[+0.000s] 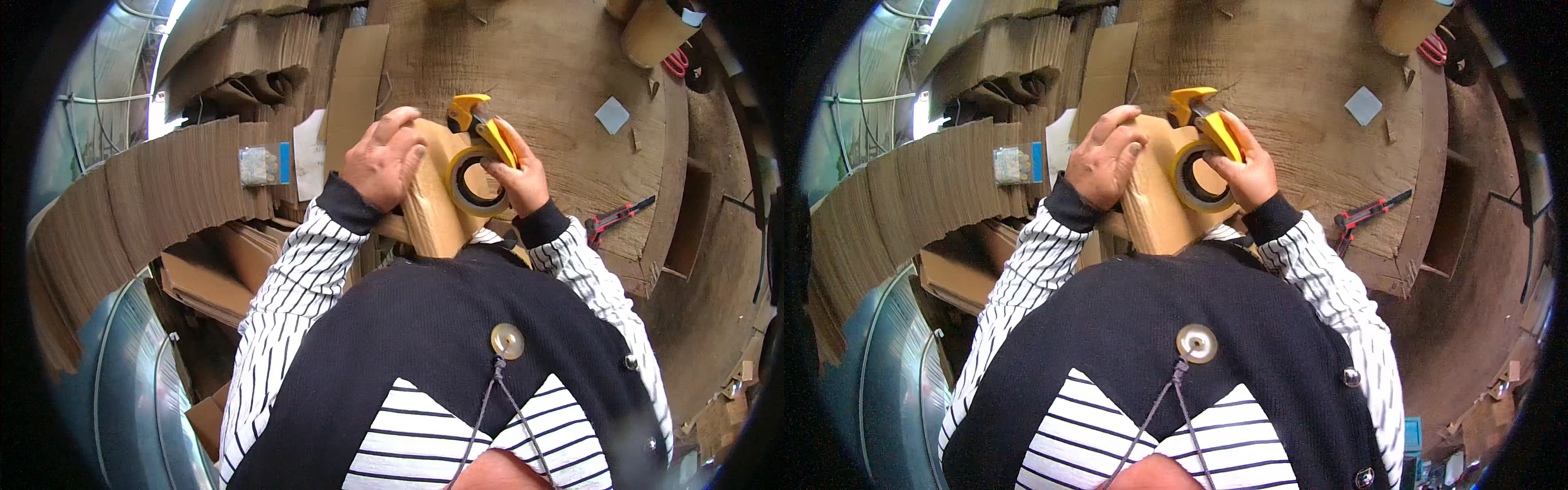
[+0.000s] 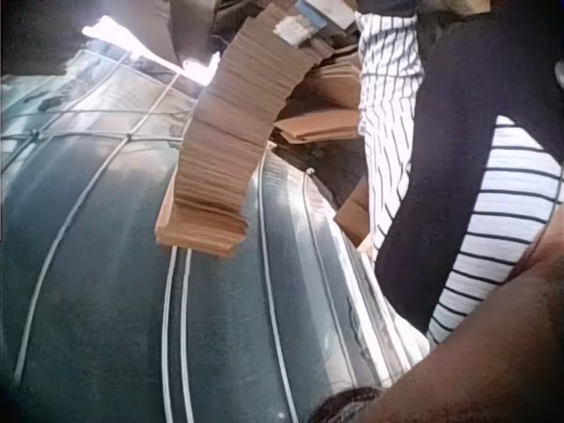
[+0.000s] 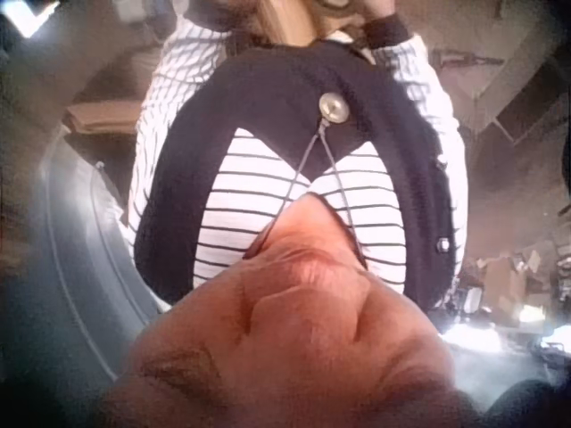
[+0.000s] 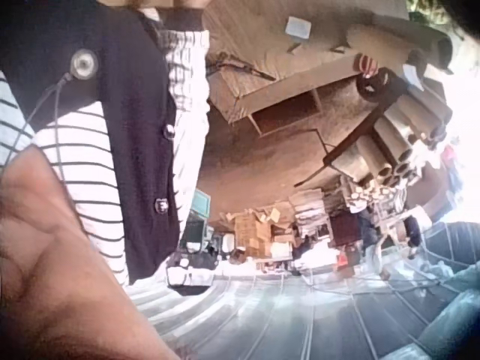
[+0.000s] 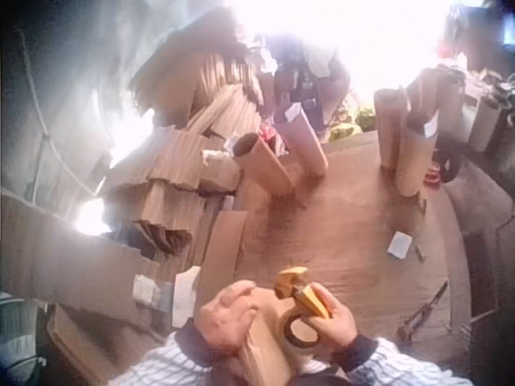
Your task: The person assembles a small cardboard box by folding flaps and securing them with a tape dispenser. They then use a utility knife to trim excess cardboard and continue taping the structure.
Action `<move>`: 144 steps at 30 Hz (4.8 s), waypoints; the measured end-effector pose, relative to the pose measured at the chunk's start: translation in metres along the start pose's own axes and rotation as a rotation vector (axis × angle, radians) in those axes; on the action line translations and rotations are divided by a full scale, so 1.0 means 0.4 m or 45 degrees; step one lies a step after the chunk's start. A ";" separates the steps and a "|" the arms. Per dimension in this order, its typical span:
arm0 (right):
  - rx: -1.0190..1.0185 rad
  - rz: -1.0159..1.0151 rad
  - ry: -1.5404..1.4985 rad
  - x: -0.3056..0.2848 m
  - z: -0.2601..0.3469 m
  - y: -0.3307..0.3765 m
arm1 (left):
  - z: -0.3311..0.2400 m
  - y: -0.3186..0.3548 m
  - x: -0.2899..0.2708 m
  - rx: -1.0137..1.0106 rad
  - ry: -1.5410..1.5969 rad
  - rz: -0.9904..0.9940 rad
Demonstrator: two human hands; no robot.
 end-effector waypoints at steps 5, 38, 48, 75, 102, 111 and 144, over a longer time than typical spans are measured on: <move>-0.262 -0.118 0.201 -0.120 -0.007 -0.009 | 0.182 0.036 -0.002 -0.364 0.124 -0.129; -1.330 -0.200 1.493 0.331 0.375 0.609 | 0.037 0.188 -0.117 -0.211 2.132 0.413; -1.047 -0.580 1.729 0.256 0.308 0.650 | 0.368 0.192 0.004 -1.010 2.172 0.368; -1.056 -0.508 1.389 0.153 0.183 0.508 | 0.396 0.149 0.456 -0.657 1.129 -0.535; -0.724 -1.122 1.496 -0.058 0.117 0.352 | -0.113 -0.186 0.144 0.852 0.445 0.462; -0.627 -1.081 1.634 -0.073 0.085 0.362 | -0.112 -0.190 0.157 0.840 0.500 0.357; -1.485 -0.391 1.703 0.339 0.290 0.687 | 0.074 0.275 -0.102 -0.598 2.088 0.758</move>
Point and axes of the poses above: each hand's wrist, its own y-axis away from the middle knuckle, its own x-axis out of the palm, z = x × y, the point moved 9 cm from there along -y, towards the middle knuckle, and after that the axes turned 15 degrees about -z, right-handed, at the moved point
